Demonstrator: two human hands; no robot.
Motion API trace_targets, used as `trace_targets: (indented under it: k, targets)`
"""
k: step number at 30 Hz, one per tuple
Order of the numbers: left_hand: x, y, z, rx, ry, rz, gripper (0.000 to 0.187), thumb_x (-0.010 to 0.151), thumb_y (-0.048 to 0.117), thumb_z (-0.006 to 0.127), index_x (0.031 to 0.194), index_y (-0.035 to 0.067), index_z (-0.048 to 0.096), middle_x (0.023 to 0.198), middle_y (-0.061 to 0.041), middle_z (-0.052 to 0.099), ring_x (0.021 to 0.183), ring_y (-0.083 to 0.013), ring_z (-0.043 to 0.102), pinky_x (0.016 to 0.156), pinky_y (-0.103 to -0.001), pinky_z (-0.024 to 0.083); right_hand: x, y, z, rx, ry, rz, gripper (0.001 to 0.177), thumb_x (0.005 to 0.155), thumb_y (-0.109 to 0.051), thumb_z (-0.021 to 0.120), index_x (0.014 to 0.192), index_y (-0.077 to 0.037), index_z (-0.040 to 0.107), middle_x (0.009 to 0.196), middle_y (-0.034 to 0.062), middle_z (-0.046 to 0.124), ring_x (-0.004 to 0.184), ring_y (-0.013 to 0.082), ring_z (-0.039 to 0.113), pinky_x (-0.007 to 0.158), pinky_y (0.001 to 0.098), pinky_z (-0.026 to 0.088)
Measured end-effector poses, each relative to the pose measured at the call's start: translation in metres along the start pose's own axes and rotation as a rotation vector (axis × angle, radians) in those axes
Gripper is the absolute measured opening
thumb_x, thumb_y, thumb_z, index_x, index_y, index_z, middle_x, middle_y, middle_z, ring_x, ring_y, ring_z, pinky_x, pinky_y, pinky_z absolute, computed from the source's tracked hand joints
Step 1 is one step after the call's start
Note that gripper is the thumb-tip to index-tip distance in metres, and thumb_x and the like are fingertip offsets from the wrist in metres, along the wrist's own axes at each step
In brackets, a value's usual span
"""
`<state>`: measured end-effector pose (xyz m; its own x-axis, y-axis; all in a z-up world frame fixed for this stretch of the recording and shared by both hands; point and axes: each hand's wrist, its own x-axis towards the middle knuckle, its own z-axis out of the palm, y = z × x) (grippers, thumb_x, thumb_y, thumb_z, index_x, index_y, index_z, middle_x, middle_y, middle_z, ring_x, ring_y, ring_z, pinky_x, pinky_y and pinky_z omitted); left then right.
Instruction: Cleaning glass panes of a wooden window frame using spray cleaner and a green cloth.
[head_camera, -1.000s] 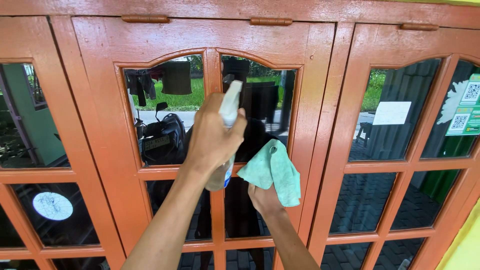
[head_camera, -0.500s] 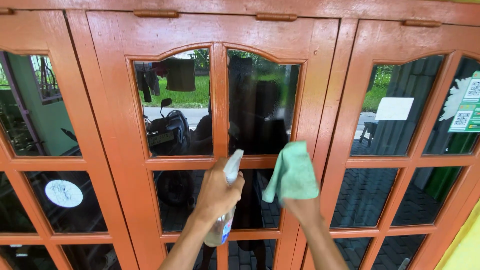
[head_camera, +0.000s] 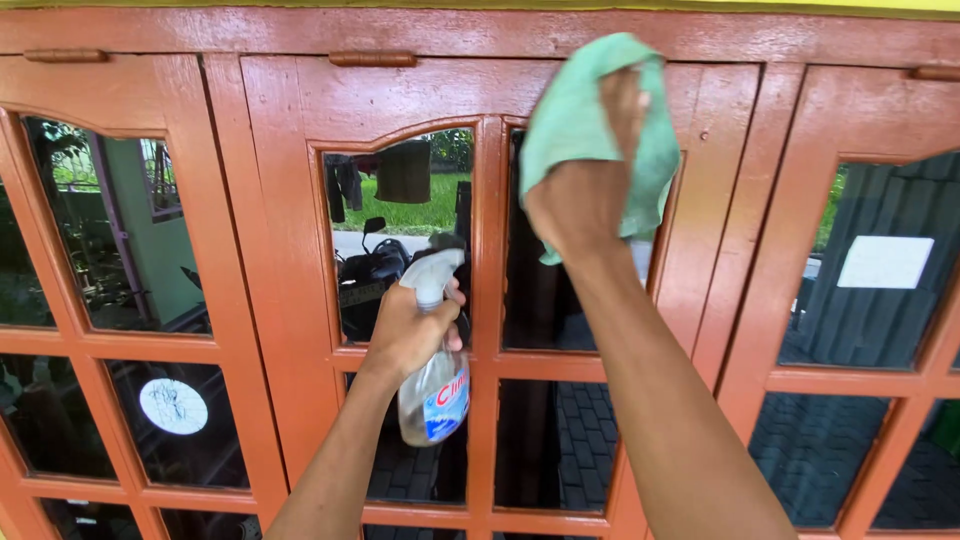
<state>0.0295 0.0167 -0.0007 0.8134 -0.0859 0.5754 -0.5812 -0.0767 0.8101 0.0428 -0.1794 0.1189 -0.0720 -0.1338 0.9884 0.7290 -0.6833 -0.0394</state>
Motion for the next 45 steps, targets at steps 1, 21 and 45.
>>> trace_targets:
  k: [1,21,45]
  targets:
    - [0.005,-0.006,-0.004,-0.047,-0.016,-0.023,0.014,0.089,-0.005,0.057,0.103,-0.002,0.061,0.087,-0.011,0.068,0.05,-0.0159,0.062,0.047,-0.033,0.053,-0.004,0.013,0.018,-0.253,-0.081,-0.126,0.061,0.101,-0.018,0.058,0.149,0.014,0.04,0.158,0.037,0.029,0.152,0.052,0.02,0.126,0.0583,0.015]
    - [0.021,-0.028,-0.029,-0.195,-0.124,-0.085,0.026,0.079,-0.011,0.051,0.102,-0.005,0.064,0.09,-0.017,0.074,0.05,-0.019,0.063,0.05,-0.035,0.057,-0.172,0.011,0.009,-0.435,-0.524,-0.252,0.064,0.084,-0.027,0.07,0.132,0.013,0.053,0.145,0.0362,0.036,0.149,0.0563,0.02,0.123,0.0675,0.016]
    - [0.016,-0.023,-0.032,-0.133,-0.117,-0.062,0.013,0.088,-0.001,0.052,0.096,-0.001,0.063,0.086,-0.015,0.075,0.048,-0.0182,0.061,0.049,-0.033,0.051,-0.033,0.013,-0.032,-0.106,0.022,-0.092,0.073,0.086,-0.034,0.072,0.145,0.001,0.047,0.156,0.0225,0.029,0.151,0.0396,0.03,0.129,0.0545,0.024]
